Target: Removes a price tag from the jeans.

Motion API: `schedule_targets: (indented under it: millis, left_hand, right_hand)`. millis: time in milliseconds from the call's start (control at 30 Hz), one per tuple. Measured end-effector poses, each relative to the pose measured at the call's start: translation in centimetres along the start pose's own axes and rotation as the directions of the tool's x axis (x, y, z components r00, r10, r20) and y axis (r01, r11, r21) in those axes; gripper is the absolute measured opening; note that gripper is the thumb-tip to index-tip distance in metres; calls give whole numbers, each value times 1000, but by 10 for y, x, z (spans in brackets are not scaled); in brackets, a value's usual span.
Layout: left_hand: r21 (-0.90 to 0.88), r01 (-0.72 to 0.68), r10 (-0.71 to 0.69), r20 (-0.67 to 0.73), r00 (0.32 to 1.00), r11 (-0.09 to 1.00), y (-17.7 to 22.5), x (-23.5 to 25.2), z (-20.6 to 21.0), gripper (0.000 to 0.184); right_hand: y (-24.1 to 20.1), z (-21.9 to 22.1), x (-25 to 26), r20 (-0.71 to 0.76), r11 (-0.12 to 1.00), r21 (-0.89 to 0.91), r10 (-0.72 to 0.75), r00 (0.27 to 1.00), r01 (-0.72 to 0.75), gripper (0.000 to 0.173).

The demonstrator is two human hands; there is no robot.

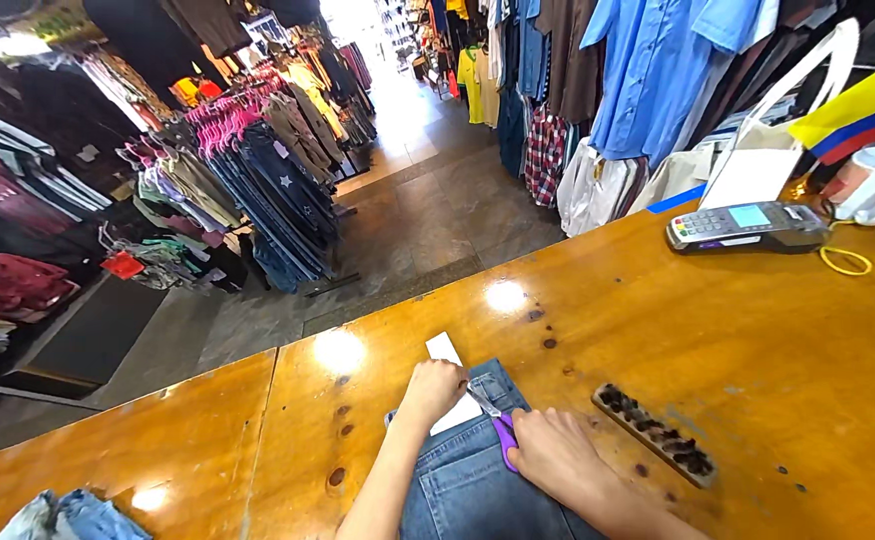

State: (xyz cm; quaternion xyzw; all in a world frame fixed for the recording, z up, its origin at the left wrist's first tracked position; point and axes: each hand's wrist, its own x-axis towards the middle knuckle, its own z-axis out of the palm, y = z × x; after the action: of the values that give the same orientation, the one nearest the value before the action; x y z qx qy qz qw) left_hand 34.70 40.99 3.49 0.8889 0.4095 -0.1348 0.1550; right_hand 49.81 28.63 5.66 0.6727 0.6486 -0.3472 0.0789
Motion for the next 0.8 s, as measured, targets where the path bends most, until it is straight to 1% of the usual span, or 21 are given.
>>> schedule_targets:
  millis: [200, 333, 433, 533, 633, 800]
  left_hand:
    - [69, 10, -11, 20, 1000, 998, 7, -1, -2, 29]
    - [40, 15, -15, 3, 1000, 999, 4, -2, -2, 30]
    - [19, 19, -20, 17, 1000, 1000, 3, -2, -2, 30]
    - [37, 15, -15, 24, 1000, 999, 4, -1, -2, 30]
    - [56, 1, -1, 15, 1000, 998, 5, -2, -3, 30]
    - [32, -4, 5, -18, 1000, 999, 3, -4, -3, 30]
  right_hand:
    - [-17, -5, -7, 24, 999, -42, -11, 1000, 12, 35]
    - [-24, -8, -12, 36, 996, -89, 12, 999, -9, 31]
    - [-24, -8, -10, 35, 993, -118, -7, 999, 11, 29]
    - [-26, -9, -9, 36, 990, -143, -17, 999, 22, 27]
    - [-28, -12, -10, 54, 989, -146, -15, 998, 22, 27]
    - [-34, -12, -12, 48, 991, -135, 11, 999, -4, 28]
